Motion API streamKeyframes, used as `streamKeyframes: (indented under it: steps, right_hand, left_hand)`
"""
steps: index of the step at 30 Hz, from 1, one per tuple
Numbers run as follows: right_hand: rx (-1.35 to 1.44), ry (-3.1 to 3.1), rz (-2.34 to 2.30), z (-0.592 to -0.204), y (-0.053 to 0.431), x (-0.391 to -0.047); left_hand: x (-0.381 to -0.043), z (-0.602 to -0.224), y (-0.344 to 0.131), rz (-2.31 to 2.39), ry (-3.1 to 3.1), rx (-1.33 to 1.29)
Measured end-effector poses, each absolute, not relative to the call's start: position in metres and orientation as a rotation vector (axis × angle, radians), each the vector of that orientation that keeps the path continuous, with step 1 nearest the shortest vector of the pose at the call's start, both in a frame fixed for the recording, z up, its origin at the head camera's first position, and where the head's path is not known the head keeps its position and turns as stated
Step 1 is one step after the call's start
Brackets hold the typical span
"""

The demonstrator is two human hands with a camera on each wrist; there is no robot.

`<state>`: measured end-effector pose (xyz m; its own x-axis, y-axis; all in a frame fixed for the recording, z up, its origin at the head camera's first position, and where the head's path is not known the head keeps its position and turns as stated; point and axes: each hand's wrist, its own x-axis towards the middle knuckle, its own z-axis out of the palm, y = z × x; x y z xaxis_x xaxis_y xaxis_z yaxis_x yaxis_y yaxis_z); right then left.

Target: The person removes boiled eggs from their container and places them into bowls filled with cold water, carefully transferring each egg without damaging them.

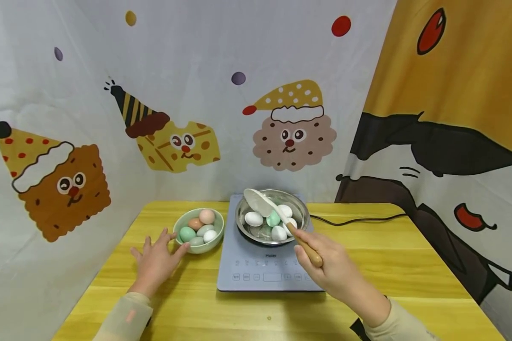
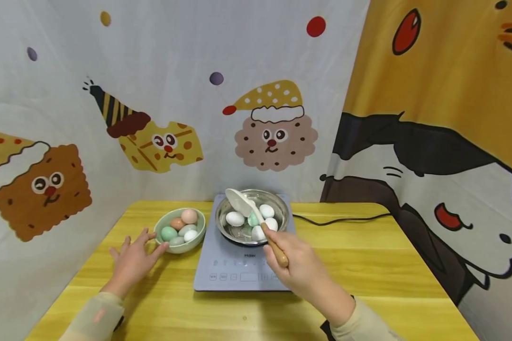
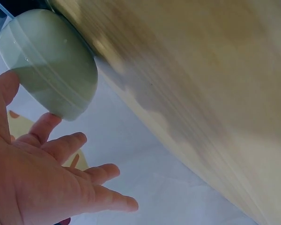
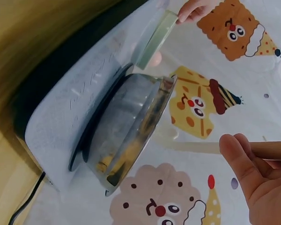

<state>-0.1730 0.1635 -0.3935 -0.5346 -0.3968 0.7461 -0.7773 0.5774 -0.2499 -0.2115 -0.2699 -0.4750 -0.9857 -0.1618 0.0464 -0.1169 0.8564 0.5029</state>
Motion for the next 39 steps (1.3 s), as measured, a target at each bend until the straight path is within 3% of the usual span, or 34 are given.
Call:
streamKeyframes:
  steps: [9, 18, 22, 32, 39]
  right_hand:
    - [0.896, -2.143, 1.256, -0.400, 0.177, -0.151]
    - [0.231, -2.072, 2.197, -0.396, 0.199, -0.155]
    - [0.212, -2.121, 2.187, -0.396, 0.201, -0.158]
    - [0.535, -2.310, 1.702, -0.409, 0.201, -0.159]
    - [0.575, -2.385, 1.518, -0.408, 0.202, -0.161]
  left_hand:
    - [-0.211, -0.472, -0.269, -0.811, -2.907, 0.196]
    - [-0.212, -0.473, -0.270, -0.805, -2.899, 0.189]
    - [-0.212, -0.475, -0.270, -0.810, -2.910, 0.198]
    - [-0.211, -0.478, -0.269, -0.818, -2.913, 0.213]
    - [-0.211, -0.480, -0.270, -0.818, -2.914, 0.219]
